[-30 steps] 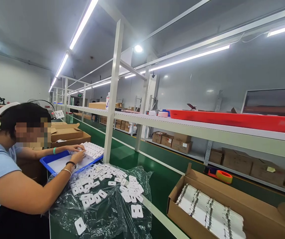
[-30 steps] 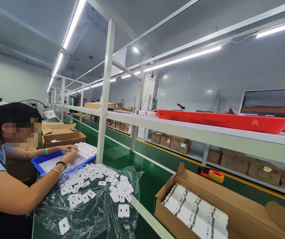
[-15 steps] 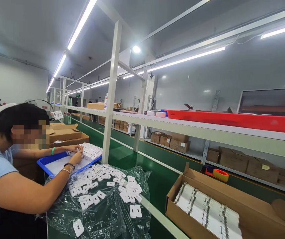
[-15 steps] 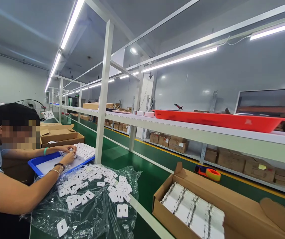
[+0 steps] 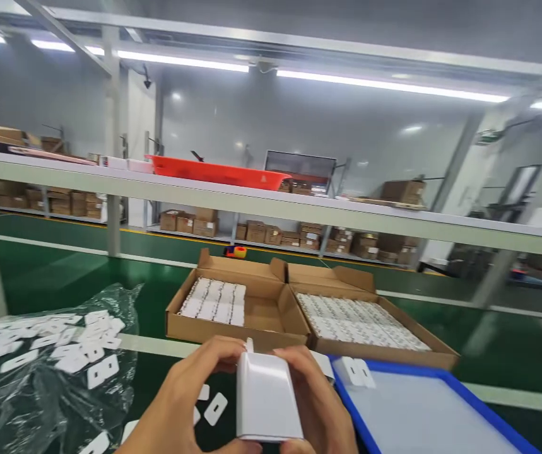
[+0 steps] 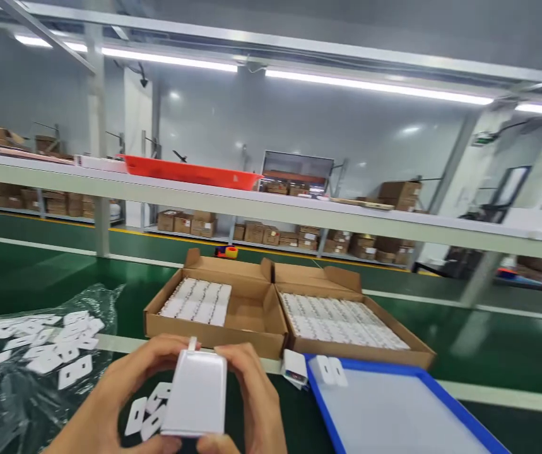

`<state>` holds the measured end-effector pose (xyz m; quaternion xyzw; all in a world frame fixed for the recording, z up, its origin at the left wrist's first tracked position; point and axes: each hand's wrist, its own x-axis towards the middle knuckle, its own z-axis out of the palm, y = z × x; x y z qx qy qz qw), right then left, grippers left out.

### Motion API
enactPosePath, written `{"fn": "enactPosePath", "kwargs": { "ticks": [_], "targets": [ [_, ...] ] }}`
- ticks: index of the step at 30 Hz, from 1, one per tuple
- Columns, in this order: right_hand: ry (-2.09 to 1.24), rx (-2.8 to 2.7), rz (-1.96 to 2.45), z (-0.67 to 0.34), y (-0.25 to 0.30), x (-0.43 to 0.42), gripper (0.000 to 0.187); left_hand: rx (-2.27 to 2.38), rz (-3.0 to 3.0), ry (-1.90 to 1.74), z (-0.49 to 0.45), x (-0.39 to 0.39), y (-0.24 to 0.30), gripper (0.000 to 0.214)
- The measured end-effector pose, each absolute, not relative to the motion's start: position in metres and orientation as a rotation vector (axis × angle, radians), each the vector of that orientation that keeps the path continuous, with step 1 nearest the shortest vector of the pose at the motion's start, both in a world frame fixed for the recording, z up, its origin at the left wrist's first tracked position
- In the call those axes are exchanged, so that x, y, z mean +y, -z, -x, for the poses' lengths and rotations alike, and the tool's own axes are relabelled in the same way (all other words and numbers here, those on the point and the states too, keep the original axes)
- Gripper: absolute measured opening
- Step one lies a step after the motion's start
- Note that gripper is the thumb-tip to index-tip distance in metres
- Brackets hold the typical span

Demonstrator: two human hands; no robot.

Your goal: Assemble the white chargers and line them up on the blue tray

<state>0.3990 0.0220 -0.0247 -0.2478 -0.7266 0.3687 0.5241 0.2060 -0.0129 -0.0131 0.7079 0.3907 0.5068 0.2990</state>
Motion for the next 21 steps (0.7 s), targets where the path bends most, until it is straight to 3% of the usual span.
{"fn": "enactPosePath", "kwargs": {
  "ticks": [7, 13, 21],
  "targets": [
    [-1.011, -1.548, 0.620, -0.383, 0.019, -0.002, 0.059, 1.190, -1.765, -1.378, -0.207, -0.031, 0.007, 0.042],
    [-1.181, -1.432, 0.604, -0.367, 0.012, -0.006, 0.046, 0.985, -1.561, -1.297, -0.208, -0.029, -0.002, 0.037],
    [-1.258, -1.327, 0.649, -0.362, 0.013, -0.005, 0.041, 0.835, -1.444, -1.260, -0.214, -0.019, 0.003, 0.035]
  ]
}}
